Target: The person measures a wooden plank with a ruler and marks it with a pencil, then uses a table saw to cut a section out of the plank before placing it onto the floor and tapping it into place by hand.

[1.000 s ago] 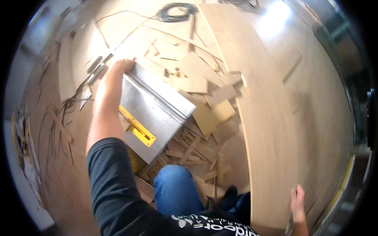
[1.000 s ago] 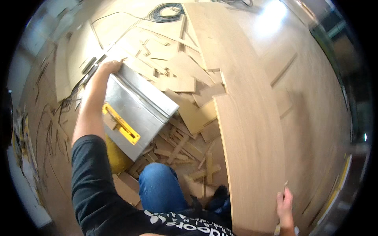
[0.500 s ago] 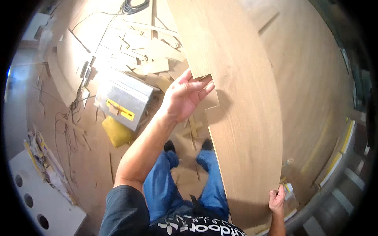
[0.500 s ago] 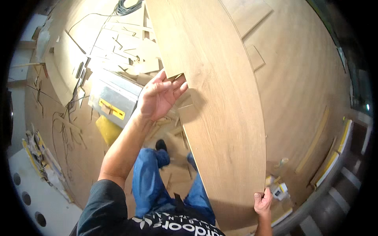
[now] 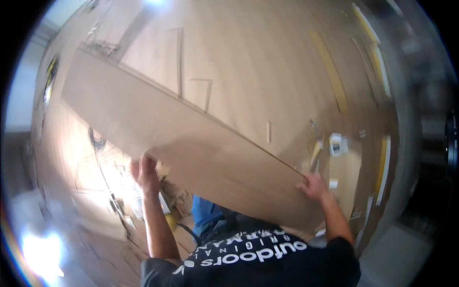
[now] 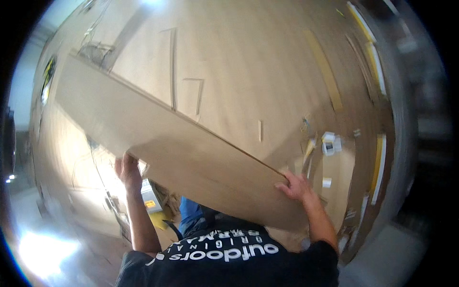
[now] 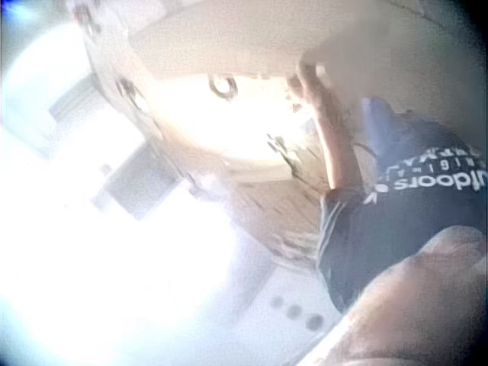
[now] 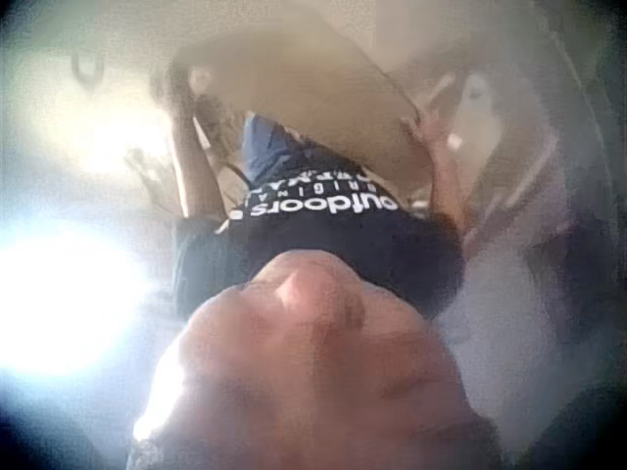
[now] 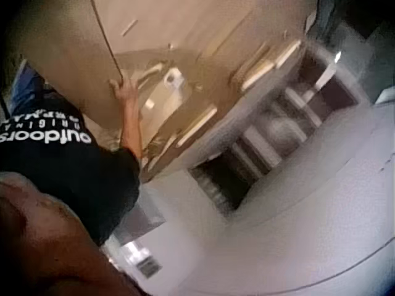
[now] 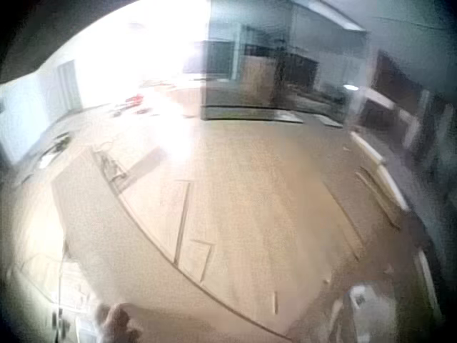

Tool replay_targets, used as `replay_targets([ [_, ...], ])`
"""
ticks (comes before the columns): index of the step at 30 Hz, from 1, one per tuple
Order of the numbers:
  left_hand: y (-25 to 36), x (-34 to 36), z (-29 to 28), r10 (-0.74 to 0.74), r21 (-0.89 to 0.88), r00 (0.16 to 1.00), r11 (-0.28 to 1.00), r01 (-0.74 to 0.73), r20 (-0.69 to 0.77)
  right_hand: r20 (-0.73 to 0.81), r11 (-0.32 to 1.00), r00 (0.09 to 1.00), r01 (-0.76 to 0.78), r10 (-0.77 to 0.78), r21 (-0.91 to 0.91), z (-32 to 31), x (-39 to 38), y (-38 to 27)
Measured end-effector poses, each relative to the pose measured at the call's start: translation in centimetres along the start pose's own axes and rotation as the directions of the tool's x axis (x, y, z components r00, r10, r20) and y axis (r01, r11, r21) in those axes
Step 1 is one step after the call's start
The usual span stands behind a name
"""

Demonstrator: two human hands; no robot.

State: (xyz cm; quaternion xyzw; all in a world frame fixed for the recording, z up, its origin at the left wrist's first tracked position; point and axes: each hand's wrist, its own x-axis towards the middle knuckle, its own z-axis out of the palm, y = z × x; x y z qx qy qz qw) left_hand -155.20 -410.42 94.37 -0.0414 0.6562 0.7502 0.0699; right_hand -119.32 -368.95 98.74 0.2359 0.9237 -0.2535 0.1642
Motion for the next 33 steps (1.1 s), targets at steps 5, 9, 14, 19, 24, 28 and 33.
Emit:
replay_targets([
  [5, -1.5, 4.7, 3.8, 0.047, -0.231, 0.998, 0.972, -0.055, -0.04, 0.076, 0.993, 0.997, 0.025, -0.034, 0.112, -5.3, 6.2, -0.9],
  [9, -2.2, 10.2, 10.0, 0.148, -0.153, 0.989, 0.978, -0.144, 0.02, 0.004, 0.997, 0.998, 0.055, -0.055, 0.047, -10.0, 13.0, 1.5],
  [14, -0.5, 20.1, 22.7, 0.194, -0.121, 0.978, 0.972, -0.202, -0.074, -0.029, 0.997, 1.0, 0.005, -0.002, 0.078, -19.8, 20.2, 1.3],
  [19, 2.9, 27.8, 32.2, 0.213, -0.112, 0.938, 0.976, -0.189, 0.274, -0.031, 0.938, 0.968, -0.233, 0.249, 0.255, -24.3, 18.8, 0.6],
  [24, 4.5, 34.2, 46.6, 0.046, -0.334, 0.77, 0.916, 0.222, 0.636, -0.132, 0.895, 0.935, -0.264, 0.329, 0.36, -30.9, 23.0, 7.3],
  [28, 3.3, 41.0, 61.6, 0.146, -0.314, 0.31, 0.728, 0.61, 0.939, -0.091, 0.894, 0.962, -0.201, 0.257, 0.402, -40.1, 27.8, 16.5],
  [33, 3.0, 38.2, 81.2, -0.046, -0.171, 0.512, 0.914, 0.368, 0.858, -0.047, 0.799, 0.998, 0.051, -0.029, 0.599, -50.3, 41.8, 24.1],
])
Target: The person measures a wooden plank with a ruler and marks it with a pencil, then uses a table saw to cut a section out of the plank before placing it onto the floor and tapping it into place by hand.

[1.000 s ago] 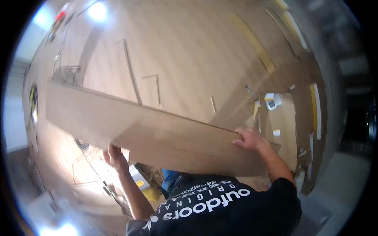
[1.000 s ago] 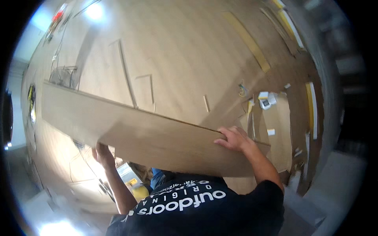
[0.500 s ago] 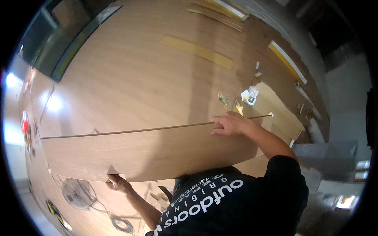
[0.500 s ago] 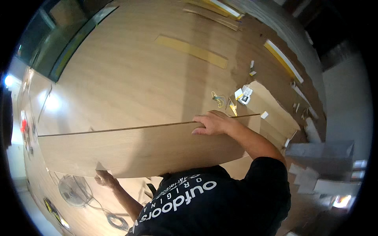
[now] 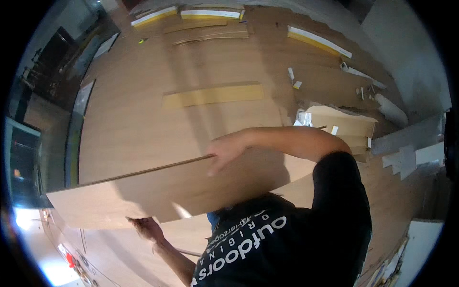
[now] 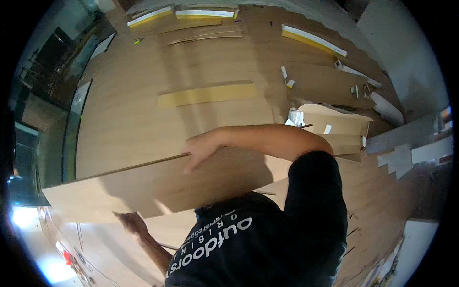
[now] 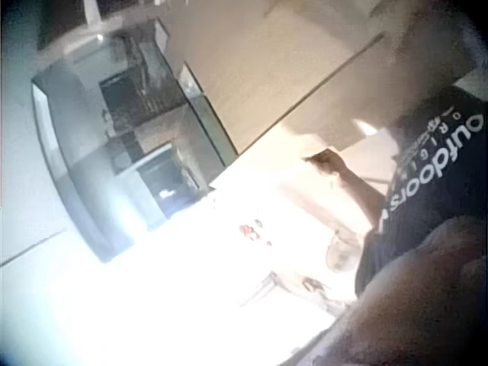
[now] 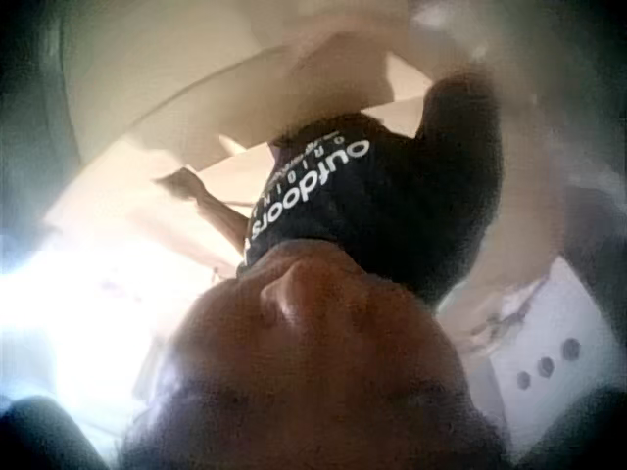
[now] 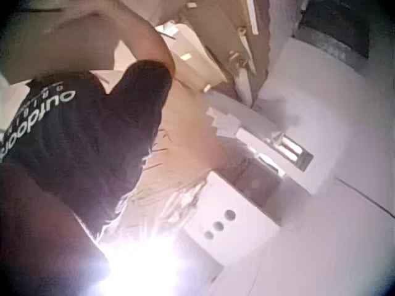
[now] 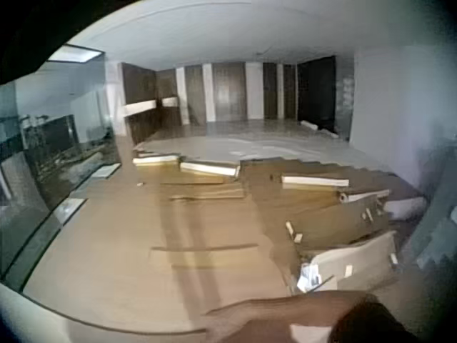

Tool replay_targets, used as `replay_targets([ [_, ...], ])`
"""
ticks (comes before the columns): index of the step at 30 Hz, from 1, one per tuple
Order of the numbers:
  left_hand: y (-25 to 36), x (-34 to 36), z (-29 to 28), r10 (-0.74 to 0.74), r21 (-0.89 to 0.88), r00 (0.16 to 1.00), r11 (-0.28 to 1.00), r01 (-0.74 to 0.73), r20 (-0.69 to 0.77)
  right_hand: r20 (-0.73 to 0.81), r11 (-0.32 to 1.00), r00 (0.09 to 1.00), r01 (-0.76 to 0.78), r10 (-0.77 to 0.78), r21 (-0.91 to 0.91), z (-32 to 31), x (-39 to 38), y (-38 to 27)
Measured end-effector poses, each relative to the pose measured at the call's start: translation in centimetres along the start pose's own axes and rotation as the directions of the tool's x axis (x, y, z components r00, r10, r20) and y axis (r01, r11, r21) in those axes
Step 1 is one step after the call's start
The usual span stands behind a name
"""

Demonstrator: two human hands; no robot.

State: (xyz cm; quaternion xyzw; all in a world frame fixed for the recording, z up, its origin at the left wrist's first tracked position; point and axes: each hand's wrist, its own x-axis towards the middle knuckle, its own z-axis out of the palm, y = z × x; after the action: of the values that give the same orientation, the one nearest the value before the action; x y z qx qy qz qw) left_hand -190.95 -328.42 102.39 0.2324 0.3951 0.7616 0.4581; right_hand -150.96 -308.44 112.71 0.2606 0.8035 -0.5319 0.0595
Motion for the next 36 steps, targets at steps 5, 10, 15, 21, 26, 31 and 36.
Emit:
replay_targets([
  [5, -10.6, 15.7, 3.7, -0.278, 0.307, 0.961, 0.915, 0.262, 0.007, -0.272, 0.995, 0.962, -0.061, 0.039, -0.075, -6.5, 3.4, 6.9],
  [10, -19.8, 32.9, 1.1, -0.498, -0.121, 0.669, 0.841, 0.527, -0.551, -0.572, 0.921, 0.789, -0.364, 0.226, -0.139, -14.7, 2.7, 10.5],
  [15, -39.3, 48.3, 23.1, -0.561, 0.581, 0.824, 0.7, 0.415, 0.087, -0.847, 0.675, 0.521, -0.662, 0.102, -0.325, -17.2, 3.7, 24.5],
  [21, -57.2, 65.9, 36.2, -0.479, 0.89, 0.815, 0.445, -0.096, 0.327, -0.752, 0.709, 0.357, -0.675, 0.555, 0.203, -36.8, -0.5, 30.9],
  [26, -57.7, 70.9, 20.5, -0.696, 0.989, 0.705, -0.053, 0.139, -0.136, -0.543, 0.466, 0.175, -0.754, 0.822, 0.463, -42.7, -3.0, 46.1],
  [31, -59.5, 71.6, 25.3, -0.705, 0.816, 0.465, -0.289, 0.5, -0.535, -0.419, 0.251, -0.038, -0.75, 0.907, 0.613, -49.7, -7.0, 55.3],
  [36, -71.9, 82.9, 34.9, -0.719, 0.786, 0.421, -0.282, 0.55, -0.553, -0.142, -0.092, -0.244, -0.745, 0.959, 0.66, -54.4, -10.4, 64.3],
])
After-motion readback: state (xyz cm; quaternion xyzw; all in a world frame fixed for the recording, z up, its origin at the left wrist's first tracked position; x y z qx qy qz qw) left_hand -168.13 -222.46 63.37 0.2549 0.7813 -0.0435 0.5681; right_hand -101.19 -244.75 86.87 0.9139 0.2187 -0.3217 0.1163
